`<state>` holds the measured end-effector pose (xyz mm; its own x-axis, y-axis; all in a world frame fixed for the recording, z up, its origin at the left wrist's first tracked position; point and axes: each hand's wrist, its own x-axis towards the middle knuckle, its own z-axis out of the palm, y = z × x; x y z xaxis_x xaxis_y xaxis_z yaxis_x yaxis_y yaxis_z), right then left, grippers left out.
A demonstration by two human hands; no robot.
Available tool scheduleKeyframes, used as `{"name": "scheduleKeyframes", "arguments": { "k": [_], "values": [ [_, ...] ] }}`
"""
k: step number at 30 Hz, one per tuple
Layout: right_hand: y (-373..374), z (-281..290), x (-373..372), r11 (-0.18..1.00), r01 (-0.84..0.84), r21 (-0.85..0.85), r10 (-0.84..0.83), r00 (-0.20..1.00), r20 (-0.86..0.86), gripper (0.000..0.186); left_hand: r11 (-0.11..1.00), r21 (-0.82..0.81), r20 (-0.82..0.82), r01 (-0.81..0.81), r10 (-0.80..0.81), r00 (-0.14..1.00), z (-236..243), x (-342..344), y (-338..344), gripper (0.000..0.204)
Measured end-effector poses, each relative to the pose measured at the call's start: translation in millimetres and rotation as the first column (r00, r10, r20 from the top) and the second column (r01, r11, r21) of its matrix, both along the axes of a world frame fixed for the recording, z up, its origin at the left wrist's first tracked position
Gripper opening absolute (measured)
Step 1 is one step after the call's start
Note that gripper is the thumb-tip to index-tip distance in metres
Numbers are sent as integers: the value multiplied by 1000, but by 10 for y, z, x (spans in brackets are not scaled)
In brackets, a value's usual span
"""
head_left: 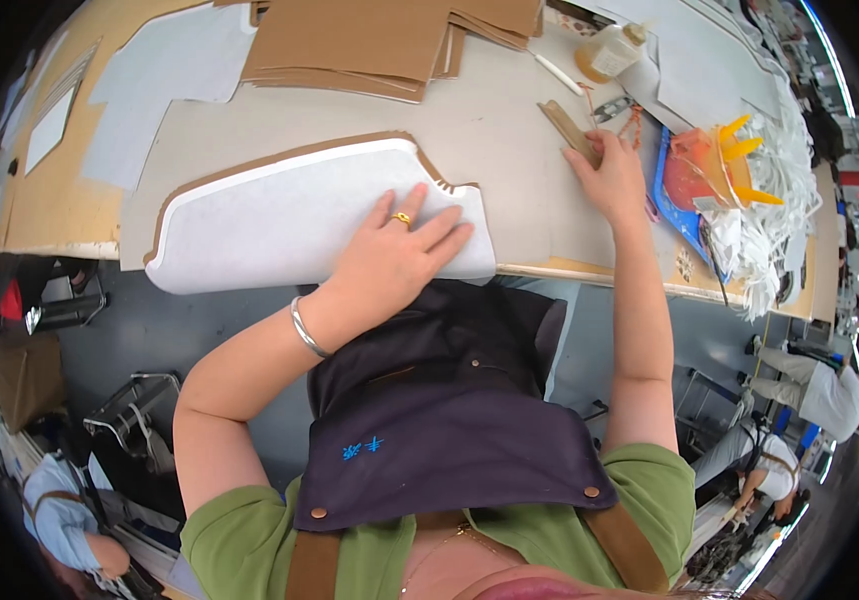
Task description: Preparing and trimming leather or cardboard patterns for goods assembly.
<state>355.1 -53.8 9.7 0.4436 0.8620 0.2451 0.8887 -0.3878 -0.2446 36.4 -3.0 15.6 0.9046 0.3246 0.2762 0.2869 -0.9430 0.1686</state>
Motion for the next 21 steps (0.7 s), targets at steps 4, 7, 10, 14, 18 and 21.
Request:
{"name": "scheduleKeyframes", "arguments": {
  "k": [4,7,10,14,18,21],
  "values": [
    [54,177,-27,976,39,-212,-117,922,-368,41,976,-210,137,-62,92,986,-36,-37,130,41],
    [79,132,-72,979,-116,-170,107,992,-62,33,920,-222,189,-323,365,911,-55,-14,231,38],
    [43,355,-427,968,-195,-160,76,830,-553,29,922,-320,142,-217,273,951,-7,-38,102,33],
    [-163,435,-806,872,-473,-127,402,840,-365,29,920,-359,183,-160,238,954,-24,-31,-41,34],
    [-241,500,-845,775,-539,-331,501,842,-199,33,945,-264,149,-195,240,959,-30,-8,-33,39],
    [-222,482,-776,744,-597,-299,580,800,-154,37,960,-218,129,-177,208,970,-25,-16,-35,41]
  ]
}}
